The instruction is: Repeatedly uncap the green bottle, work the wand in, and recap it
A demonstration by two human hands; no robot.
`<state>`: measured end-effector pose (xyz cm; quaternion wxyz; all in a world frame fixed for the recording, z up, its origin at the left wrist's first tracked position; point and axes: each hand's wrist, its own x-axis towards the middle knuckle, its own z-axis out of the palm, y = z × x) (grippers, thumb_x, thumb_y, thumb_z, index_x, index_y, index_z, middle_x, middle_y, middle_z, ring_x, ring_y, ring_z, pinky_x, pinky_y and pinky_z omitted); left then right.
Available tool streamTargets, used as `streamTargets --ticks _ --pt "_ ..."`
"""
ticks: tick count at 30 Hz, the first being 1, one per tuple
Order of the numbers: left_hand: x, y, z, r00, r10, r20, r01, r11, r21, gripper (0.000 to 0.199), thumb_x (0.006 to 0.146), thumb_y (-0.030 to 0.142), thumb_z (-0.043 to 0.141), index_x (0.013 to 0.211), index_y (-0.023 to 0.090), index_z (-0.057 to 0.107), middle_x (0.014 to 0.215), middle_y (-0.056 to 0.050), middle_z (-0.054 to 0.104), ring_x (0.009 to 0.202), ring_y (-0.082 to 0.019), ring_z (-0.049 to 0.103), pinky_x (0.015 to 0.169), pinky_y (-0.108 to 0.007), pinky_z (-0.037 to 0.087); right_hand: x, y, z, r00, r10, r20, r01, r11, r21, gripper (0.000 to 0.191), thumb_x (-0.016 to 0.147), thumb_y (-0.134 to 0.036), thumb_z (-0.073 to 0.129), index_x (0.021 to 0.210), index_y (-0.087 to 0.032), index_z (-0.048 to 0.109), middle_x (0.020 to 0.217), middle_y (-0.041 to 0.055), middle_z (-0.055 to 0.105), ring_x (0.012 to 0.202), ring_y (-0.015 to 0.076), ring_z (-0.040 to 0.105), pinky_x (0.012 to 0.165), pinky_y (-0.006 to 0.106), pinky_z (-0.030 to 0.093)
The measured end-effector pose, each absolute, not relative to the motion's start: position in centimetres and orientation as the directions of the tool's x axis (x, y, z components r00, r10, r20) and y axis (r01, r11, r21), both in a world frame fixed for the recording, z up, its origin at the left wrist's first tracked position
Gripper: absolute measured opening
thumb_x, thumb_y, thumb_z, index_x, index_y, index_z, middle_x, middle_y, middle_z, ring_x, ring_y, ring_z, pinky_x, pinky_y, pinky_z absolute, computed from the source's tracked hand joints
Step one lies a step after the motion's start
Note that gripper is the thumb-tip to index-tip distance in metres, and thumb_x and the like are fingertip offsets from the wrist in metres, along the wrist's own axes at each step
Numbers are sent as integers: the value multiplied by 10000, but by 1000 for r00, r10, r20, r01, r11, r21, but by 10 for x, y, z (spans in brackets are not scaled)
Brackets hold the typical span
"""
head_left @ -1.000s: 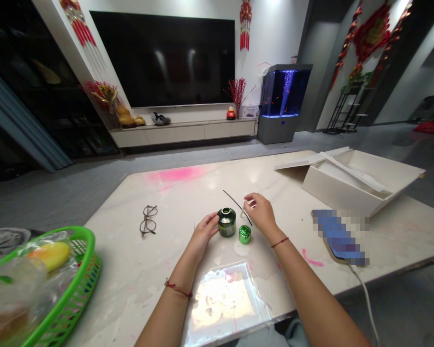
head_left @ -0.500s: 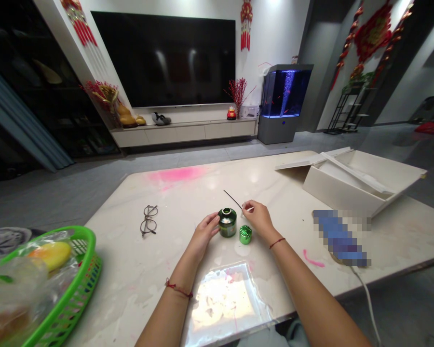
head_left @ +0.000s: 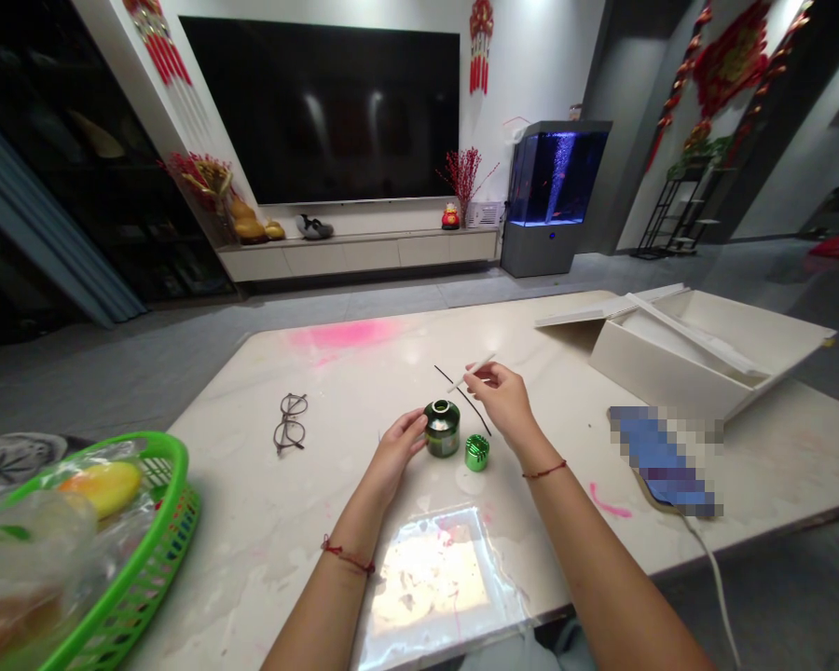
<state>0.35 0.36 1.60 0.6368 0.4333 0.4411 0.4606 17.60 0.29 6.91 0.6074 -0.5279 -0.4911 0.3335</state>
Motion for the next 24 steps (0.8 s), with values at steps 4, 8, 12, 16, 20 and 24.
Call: streamTargets --ticks 4,8,12,16,20,24 --pt "3 3 15 190 969 -155 -207 194 959 450 639 398 695 1024 179 612 1157 -106 596 1103 -242 523 935 -368 391 164 -5 76 217 949 227 35 224 -974 270 663 -340 591 837 -135 611 825 62 661 634 127 594 593 250 489" --pt "3 4 14 196 969 -148 -219 191 957 461 633 404 697 1025 175 611 1145 -111 602 1095 -242 529 938 -374 389 162 -5 69 193 956 222 98 207 -974 265 674 -332 578 847 -136 623 790 54 659 631 134 597 613 260 489" --pt "4 4 15 184 969 -165 -226 205 952 476 605 404 715 1011 174 619 1135 -111 608 1094 -250 529 940 -379 388 163 -1 61 211 954 213 179 176 -968 237 691 -311 551 843 -146 629 793 50 664 650 146 611 635 269 486" --pt "4 3 15 180 970 -166 -222 205 953 474 611 402 712 1017 177 617 1141 -108 604 1107 -251 518 938 -374 389 161 0 59 213 955 205 233 155 -960 211 710 -299 530 826 -156 635 782 41 672 652 142 611 644 261 480" --pt "4 4 13 186 969 -159 -223 200 954 471 628 405 700 1030 176 611 1147 -109 600 1119 -247 510 942 -373 384 156 0 61 218 947 234 270 172 -947 187 720 -287 522 777 -157 643 759 40 674 671 145 609 661 261 472" --pt "3 5 11 195 968 -158 -226 201 953 462 640 403 693 1034 179 609 1164 -109 591 1128 -248 502 946 -373 379 154 2 61 247 938 243 266 175 -948 178 714 -286 529 773 -155 634 773 51 669 688 149 608 668 266 475"
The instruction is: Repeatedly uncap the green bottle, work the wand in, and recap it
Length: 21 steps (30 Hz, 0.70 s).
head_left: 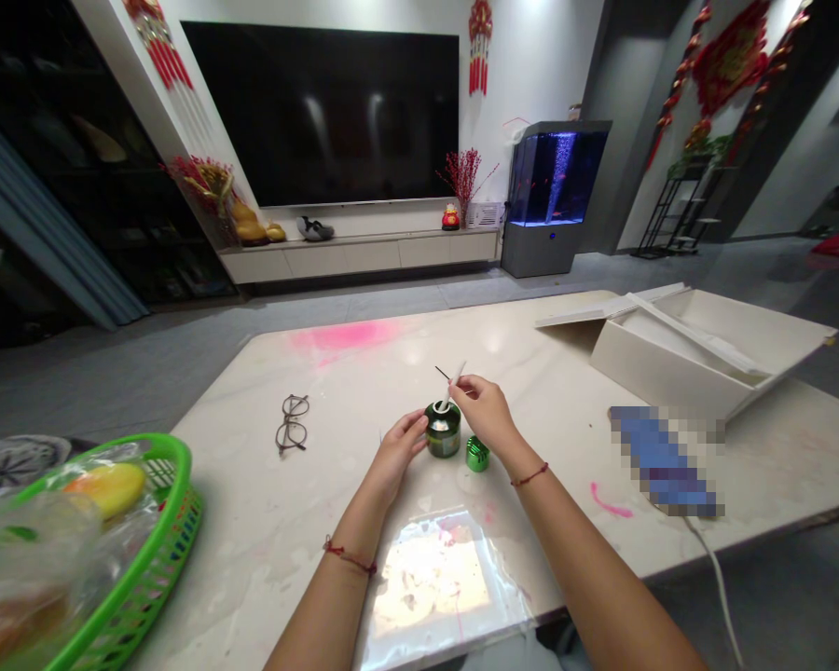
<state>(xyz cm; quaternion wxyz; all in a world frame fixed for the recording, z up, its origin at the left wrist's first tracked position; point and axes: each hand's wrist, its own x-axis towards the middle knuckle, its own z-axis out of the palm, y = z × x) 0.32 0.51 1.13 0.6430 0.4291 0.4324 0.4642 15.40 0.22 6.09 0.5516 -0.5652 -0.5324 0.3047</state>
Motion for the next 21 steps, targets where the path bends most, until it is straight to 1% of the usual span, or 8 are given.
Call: streamTargets --ticks 3,5,8,10,12,16,21 --pt "3 6 11 194 968 -158 -230 201 952 464 640 404 694 1036 178 608 1167 -110 588 1127 -248 502 945 -370 379 153 4 60 290 926 242 248 172 -953 228 685 -274 562 871 -149 604 786 52 657 653 141 602 636 260 481" --pt "3 6 10 192 968 -161 -226 203 953 466 639 407 694 1036 178 609 1164 -110 589 1125 -247 504 946 -368 377 153 4 61 305 915 264 260 187 -947 324 675 -255 571 982 -150 564 812 49 648 641 132 597 623 254 483" --pt "3 6 10 191 967 -166 -220 207 953 467 637 408 696 1036 180 612 1154 -107 595 1119 -244 508 945 -364 377 152 3 64 301 896 327 321 228 -919 491 679 -227 564 1156 -166 466 874 48 634 639 119 588 628 251 481" --pt "3 6 10 190 967 -169 -221 210 952 464 637 407 697 1034 182 612 1150 -105 597 1114 -240 511 941 -358 381 151 1 66 294 883 366 363 251 -897 549 686 -218 558 1214 -181 415 904 48 625 638 114 584 632 252 479" --pt "3 6 11 187 967 -173 -227 214 950 462 634 405 701 1029 182 613 1143 -103 599 1107 -239 516 935 -357 386 151 0 68 291 873 392 394 264 -880 537 694 -212 551 1212 -196 414 915 42 617 633 111 580 632 253 477" --pt "4 6 12 175 967 -183 -242 223 944 471 616 396 716 1020 177 617 1116 -106 611 1091 -241 525 925 -356 395 150 -2 70 296 854 428 441 275 -854 459 699 -208 553 1150 -214 464 907 26 611 609 105 566 630 252 474" --pt "5 5 14 166 970 -179 -243 216 946 455 611 386 720 1006 179 625 1112 -99 615 1084 -234 531 921 -349 401 151 -1 70 336 828 449 448 279 -849 351 716 -214 541 1066 -212 522 851 13 621 610 110 567 629 251 475"
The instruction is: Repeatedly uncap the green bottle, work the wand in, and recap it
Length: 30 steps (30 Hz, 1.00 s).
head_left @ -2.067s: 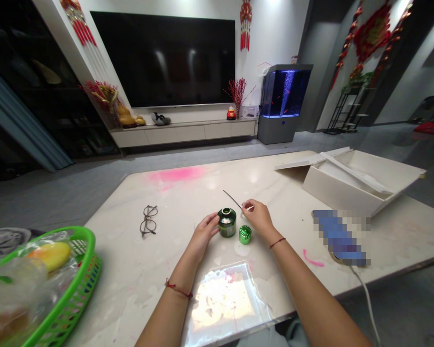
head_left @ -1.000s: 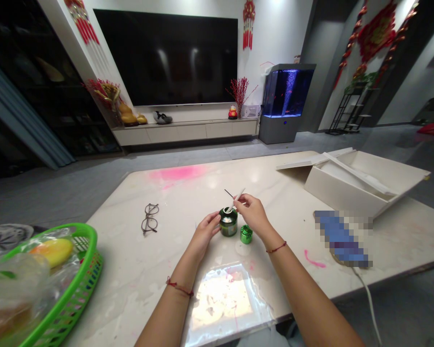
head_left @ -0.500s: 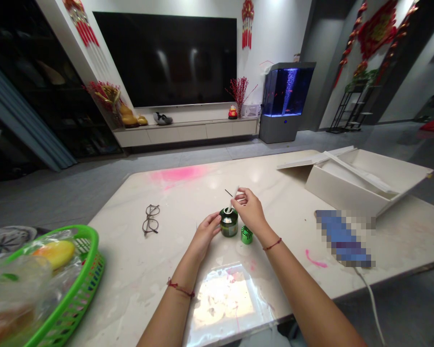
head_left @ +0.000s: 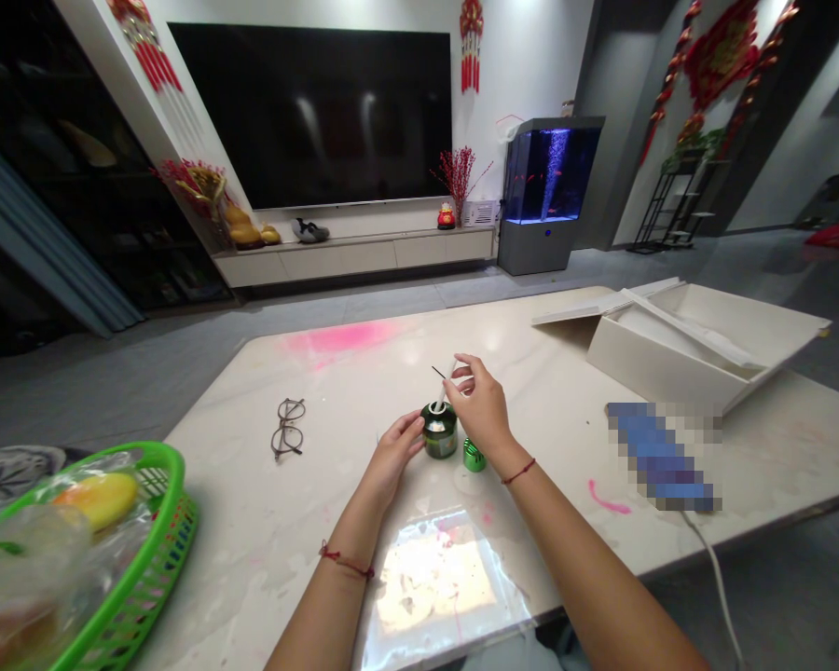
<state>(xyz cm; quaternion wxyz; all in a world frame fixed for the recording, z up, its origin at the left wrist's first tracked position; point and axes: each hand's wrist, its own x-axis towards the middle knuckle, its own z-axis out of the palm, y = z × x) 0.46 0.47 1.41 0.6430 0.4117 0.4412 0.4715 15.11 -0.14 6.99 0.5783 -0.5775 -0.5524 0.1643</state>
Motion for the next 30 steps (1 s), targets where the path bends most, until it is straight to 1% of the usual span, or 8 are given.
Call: streamTargets --ticks 4,8,12,16,23,30 --pt "5 5 13 171 970 -172 -252 212 944 446 612 378 720 1001 180 629 1097 -95 625 1062 -229 547 923 -356 402 151 0 69 357 833 423 401 273 -875 234 725 -234 532 952 -194 572 820 17 636 629 120 585 624 249 478" --pt "5 5 13 173 970 -172 -250 212 945 442 617 380 715 1003 183 628 1094 -93 626 1058 -226 549 924 -353 399 151 1 69 377 842 386 353 255 -900 211 722 -260 535 912 -186 589 822 26 654 664 132 599 630 251 480" --pt "5 5 14 174 969 -175 -242 215 946 444 622 382 712 1010 184 626 1101 -94 621 1055 -225 550 919 -348 401 153 1 70 375 849 372 357 238 -903 168 729 -288 529 838 -191 612 823 31 669 690 141 603 657 262 477" --pt "5 4 15 173 969 -176 -239 215 947 444 625 380 710 1015 185 625 1100 -90 622 1054 -221 551 915 -339 406 154 -1 72 322 884 339 377 209 -902 139 724 -290 534 756 -193 629 776 18 673 668 140 600 658 263 472" --pt "5 4 17 173 969 -176 -247 215 945 436 619 383 714 998 186 630 1093 -85 627 1055 -221 550 911 -340 411 153 -2 70 216 915 341 420 228 -878 123 719 -267 545 749 -193 638 764 3 666 664 128 594 646 247 467" --pt "5 3 17 178 969 -170 -251 212 945 439 611 378 720 991 177 631 1101 -98 623 1062 -230 547 913 -345 407 153 -1 64 153 935 319 469 216 -857 99 711 -254 561 738 -201 640 773 1 663 682 128 594 655 249 470"
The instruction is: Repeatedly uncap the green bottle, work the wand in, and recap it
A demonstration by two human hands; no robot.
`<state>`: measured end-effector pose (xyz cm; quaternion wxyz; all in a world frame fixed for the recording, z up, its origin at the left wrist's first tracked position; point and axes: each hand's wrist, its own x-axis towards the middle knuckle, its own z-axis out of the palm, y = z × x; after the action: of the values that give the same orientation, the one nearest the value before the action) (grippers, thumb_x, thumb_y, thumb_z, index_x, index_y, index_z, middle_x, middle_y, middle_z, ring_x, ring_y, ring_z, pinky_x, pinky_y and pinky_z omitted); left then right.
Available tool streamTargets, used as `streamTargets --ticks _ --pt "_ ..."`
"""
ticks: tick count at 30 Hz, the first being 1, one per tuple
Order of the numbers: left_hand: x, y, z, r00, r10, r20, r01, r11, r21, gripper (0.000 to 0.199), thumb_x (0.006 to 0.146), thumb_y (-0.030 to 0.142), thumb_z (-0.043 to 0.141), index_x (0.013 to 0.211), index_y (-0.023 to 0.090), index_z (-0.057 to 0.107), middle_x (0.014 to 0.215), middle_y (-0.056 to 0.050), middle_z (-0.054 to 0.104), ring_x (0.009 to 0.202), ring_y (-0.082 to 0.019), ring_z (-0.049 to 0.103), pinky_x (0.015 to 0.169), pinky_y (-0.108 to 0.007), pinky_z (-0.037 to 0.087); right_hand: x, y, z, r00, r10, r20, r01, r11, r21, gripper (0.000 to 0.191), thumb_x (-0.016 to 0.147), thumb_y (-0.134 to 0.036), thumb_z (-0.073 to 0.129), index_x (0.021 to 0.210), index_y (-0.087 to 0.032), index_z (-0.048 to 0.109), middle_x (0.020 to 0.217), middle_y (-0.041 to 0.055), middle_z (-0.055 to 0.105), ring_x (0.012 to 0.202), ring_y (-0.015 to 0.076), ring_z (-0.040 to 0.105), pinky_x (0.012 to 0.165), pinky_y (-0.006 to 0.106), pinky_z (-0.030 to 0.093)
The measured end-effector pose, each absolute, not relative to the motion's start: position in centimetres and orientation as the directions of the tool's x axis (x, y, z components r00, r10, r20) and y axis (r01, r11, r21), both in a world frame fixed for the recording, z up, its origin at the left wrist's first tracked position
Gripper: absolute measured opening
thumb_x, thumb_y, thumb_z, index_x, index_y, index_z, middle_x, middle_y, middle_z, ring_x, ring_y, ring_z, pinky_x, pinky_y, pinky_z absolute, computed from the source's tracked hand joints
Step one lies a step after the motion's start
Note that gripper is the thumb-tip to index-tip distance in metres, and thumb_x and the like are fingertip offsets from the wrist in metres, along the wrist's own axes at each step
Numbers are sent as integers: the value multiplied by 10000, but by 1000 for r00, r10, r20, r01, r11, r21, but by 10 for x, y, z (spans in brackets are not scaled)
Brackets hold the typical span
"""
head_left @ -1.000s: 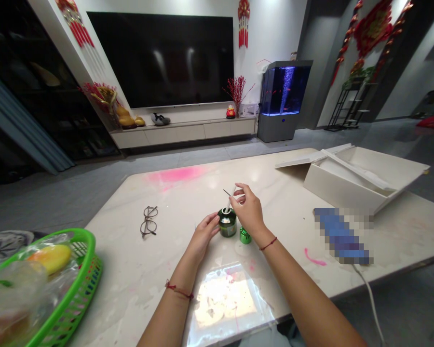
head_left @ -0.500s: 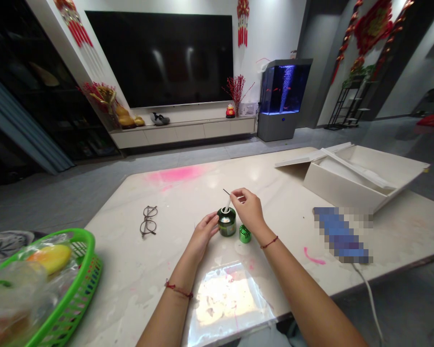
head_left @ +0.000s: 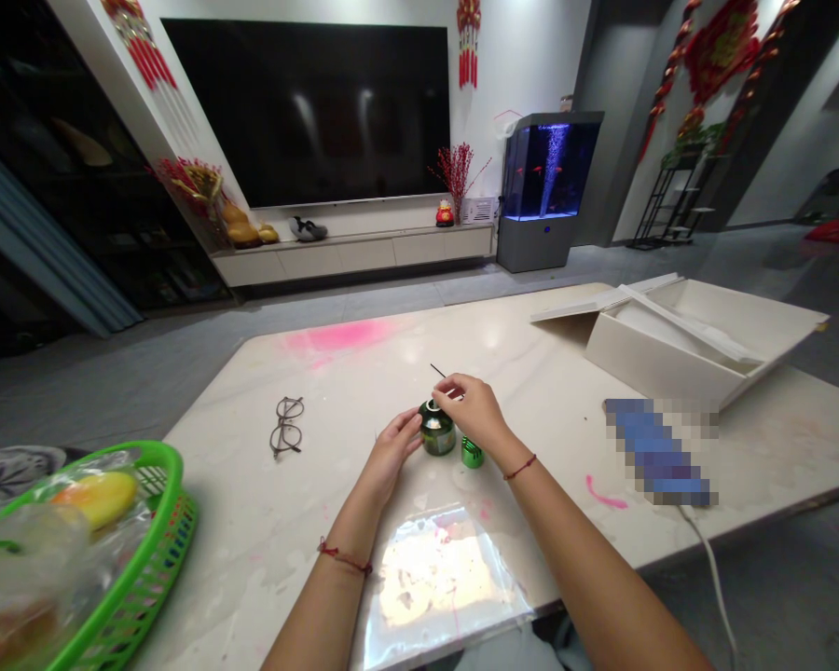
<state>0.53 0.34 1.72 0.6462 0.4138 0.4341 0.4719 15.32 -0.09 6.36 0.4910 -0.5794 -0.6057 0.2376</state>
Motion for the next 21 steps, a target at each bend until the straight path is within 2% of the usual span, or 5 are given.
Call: streamTargets --ticks 7,21 --pt "5 4 17 192 966 -174 -236 218 947 465 608 392 717 1013 183 623 1130 -99 604 1107 -243 512 934 -361 387 149 -3 62 111 947 301 507 207 -837 81 710 -243 562 728 -210 634 756 -6 663 690 127 597 654 247 461" --pt "5 1 19 203 969 -141 -246 189 951 392 648 370 697 990 189 630 1127 -87 608 1080 -229 533 934 -355 393 154 -2 63 91 948 305 523 215 -825 90 706 -240 570 743 -208 645 769 3 665 700 130 598 671 253 465"
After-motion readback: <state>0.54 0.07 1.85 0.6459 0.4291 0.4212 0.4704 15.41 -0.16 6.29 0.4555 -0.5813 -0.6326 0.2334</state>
